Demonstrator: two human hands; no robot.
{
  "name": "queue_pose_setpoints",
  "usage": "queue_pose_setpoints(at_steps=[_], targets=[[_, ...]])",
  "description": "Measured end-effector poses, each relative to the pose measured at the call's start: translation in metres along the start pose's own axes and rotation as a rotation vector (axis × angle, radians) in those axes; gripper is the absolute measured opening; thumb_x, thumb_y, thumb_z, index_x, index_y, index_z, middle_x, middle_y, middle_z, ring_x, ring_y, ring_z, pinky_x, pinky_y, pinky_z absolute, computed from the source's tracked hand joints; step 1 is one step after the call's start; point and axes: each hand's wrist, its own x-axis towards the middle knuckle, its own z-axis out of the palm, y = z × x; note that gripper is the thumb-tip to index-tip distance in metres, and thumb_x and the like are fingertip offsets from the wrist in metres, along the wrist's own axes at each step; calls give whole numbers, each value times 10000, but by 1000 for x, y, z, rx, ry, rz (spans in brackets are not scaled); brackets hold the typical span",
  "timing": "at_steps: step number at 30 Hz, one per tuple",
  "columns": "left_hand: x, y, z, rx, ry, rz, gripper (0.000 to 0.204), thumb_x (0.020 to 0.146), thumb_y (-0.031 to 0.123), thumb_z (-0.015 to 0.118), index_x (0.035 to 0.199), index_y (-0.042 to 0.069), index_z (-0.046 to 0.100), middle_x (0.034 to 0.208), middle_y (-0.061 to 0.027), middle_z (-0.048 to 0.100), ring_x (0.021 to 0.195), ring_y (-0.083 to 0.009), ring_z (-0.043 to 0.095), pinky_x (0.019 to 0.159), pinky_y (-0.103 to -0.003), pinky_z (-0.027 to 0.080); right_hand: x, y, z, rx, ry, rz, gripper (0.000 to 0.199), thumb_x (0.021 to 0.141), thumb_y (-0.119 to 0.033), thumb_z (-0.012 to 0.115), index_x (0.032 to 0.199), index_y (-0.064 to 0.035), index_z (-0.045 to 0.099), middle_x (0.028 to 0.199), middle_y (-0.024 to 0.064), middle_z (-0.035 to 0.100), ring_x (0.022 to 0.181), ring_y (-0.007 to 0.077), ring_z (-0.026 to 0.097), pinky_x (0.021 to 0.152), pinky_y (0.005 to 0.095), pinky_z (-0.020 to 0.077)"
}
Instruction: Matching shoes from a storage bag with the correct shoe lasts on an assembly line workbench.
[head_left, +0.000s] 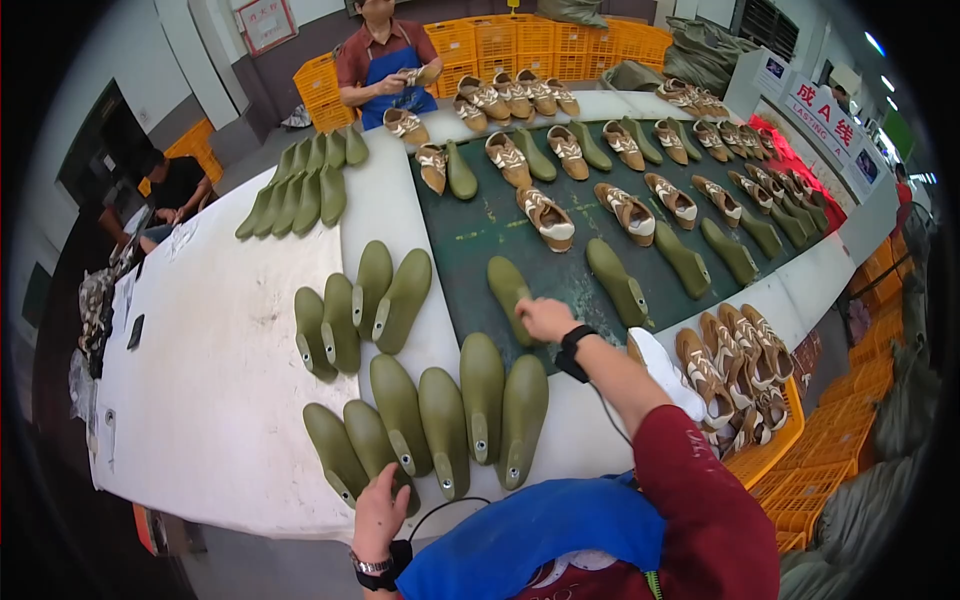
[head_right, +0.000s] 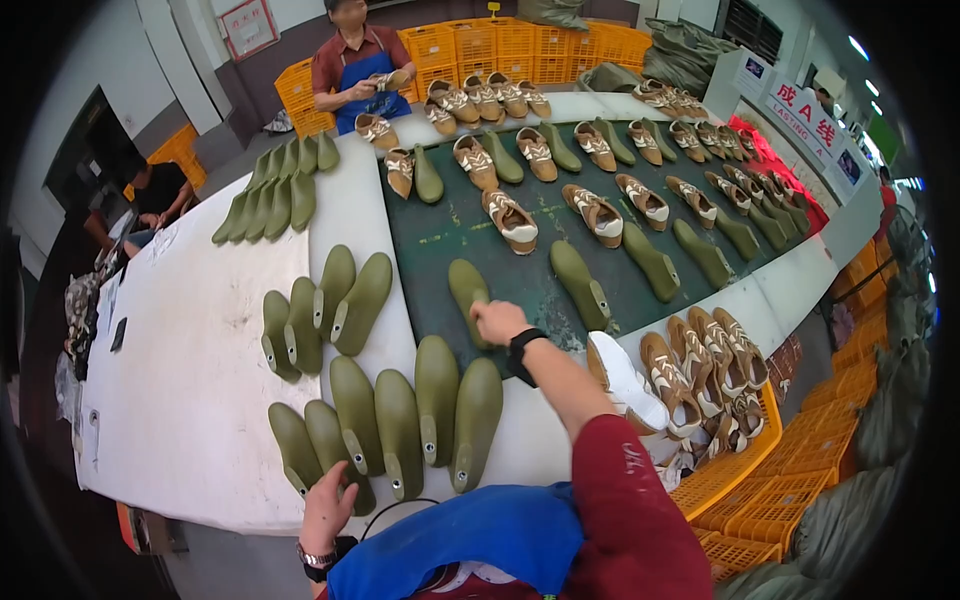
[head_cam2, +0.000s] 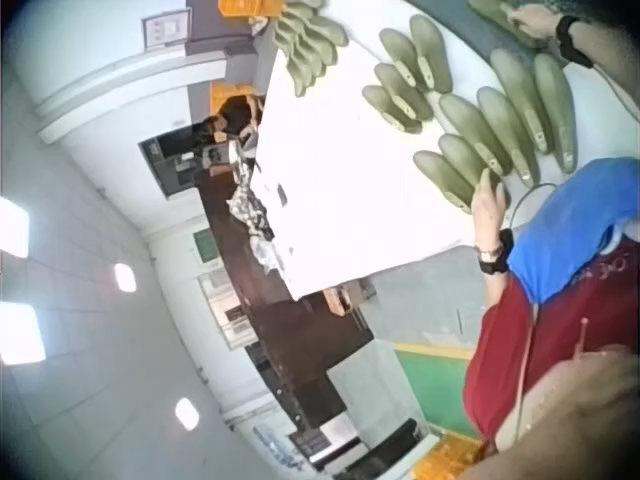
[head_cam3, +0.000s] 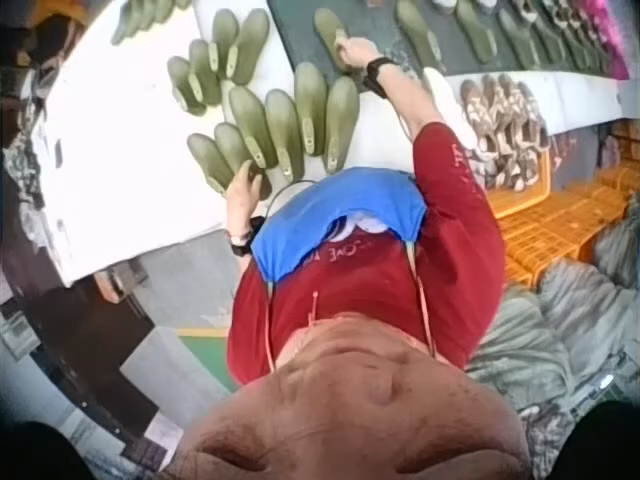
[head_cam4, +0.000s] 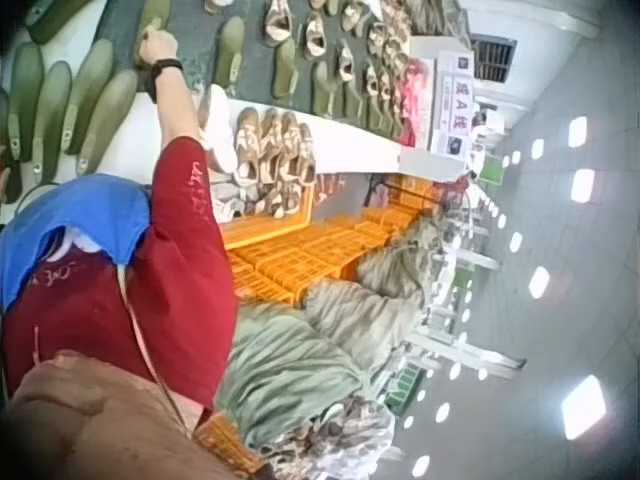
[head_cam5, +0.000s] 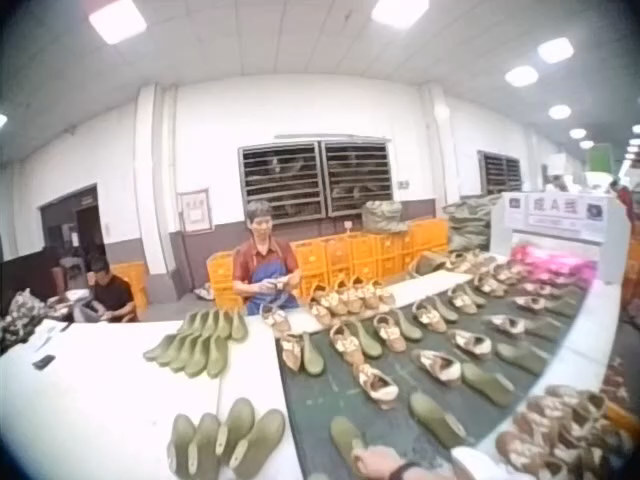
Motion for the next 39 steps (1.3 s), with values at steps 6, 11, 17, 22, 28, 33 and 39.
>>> queue_pose_setpoints(at_steps=[6,11,17,22,28,33,39], targets=[[11,24,16,39,-58,91,408,786,141,639,1160,21,530,878,-173,626,813,-351,601,699,-416,482,-22,16,20,151,-131,115,507,801,-113,485,1289,-242,438,1108,214,541,1014,383,550,848,447,454],[8,80,26,23,-123,235,417,797,109,627,1190,30,514,923,-176,620,833,-345,596,717,-411,475,-131,30,-56,-100,143,199,375,743,-109,570,1116,-145,566,978,113,583,946,304,547,791,453,424],[33,148,44,6,-313,578,414,798,98,630,1190,26,518,928,-166,629,811,-327,604,708,-386,478,-282,117,-30,-496,339,595,309,775,-146,559,1084,-158,565,975,148,583,969,310,530,794,435,401],[45,200,59,-32,-556,611,411,792,76,631,1188,29,530,953,-145,646,802,-262,626,676,-318,479,-289,92,-70,109,316,618,249,754,-113,554,998,-118,606,847,223,626,837,336,620,691,431,471],[68,235,111,-356,-461,678,846,732,185,735,1397,26,237,1341,-191,388,1198,-299,443,956,-390,412,-295,21,-91,1605,332,306,352,808,-95,616,1134,13,540,1015,84,632,912,155,611,795,287,496],[56,256,113,-150,-125,792,770,696,100,694,1355,35,302,1325,-197,367,1137,-342,482,846,-380,495,-304,1,-101,1773,203,149,402,848,-92,612,1215,13,485,1126,69,593,1008,132,574,876,279,477],[51,250,98,-217,-46,816,352,767,71,552,1099,-43,533,947,-236,612,825,-394,609,724,-424,511,-299,4,-106,1709,150,64,417,845,-102,622,1216,26,480,1146,79,586,1012,122,569,905,273,454]])
